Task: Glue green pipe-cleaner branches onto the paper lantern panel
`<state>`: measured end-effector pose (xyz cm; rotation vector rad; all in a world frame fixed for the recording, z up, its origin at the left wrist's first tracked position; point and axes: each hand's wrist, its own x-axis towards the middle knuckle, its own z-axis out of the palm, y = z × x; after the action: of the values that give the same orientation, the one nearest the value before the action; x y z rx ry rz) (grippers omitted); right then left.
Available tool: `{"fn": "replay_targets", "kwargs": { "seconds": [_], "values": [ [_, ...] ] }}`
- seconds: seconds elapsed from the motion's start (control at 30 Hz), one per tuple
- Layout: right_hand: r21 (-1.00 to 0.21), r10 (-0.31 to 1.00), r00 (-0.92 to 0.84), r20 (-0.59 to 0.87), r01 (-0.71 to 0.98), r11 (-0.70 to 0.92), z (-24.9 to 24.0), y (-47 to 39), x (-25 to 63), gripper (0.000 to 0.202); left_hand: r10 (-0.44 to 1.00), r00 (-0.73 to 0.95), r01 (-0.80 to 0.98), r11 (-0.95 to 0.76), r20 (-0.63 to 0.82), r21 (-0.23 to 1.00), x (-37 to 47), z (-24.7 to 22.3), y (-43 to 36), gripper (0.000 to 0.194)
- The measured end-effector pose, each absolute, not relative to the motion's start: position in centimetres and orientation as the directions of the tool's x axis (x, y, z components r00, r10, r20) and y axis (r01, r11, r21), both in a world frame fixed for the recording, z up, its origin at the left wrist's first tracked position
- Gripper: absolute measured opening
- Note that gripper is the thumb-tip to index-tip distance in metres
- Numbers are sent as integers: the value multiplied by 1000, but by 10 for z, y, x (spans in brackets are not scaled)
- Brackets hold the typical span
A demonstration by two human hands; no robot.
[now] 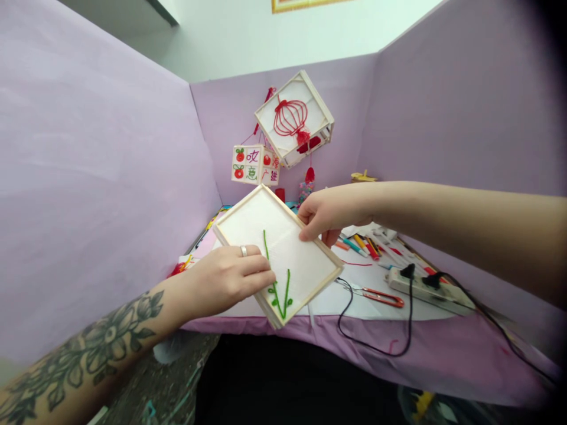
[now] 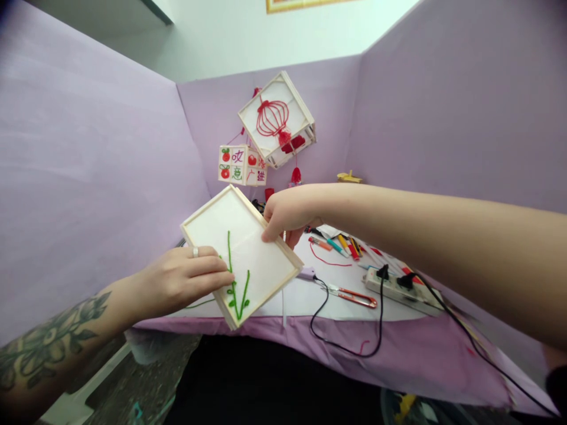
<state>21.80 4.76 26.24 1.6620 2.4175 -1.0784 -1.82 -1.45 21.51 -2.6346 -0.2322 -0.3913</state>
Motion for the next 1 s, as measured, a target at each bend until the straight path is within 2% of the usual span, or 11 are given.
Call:
{"fn": "replay_targets", "kwargs": {
  "seconds": [0.2,0.43,0.77,1.0],
  "values": [
    [-522,818,-432,-379,830,196,261,49,219,14,96,958,205,-886,269,-415,-18,214,-13,25],
    [-502,829,-400,-390,848,173,263,46,217,13,70,969,181,-858,239,-480,-16,215,-14,29],
    [-565,792,-449,-414,809,163,260,49,219,16,-28,976,103,-813,214,-574,-19,212,-13,25],
    [-543,793,-442,-419,822,171,261,50,218,12,-20,985,95,-767,171,-635,-18,211,-15,24]
  ]
}}
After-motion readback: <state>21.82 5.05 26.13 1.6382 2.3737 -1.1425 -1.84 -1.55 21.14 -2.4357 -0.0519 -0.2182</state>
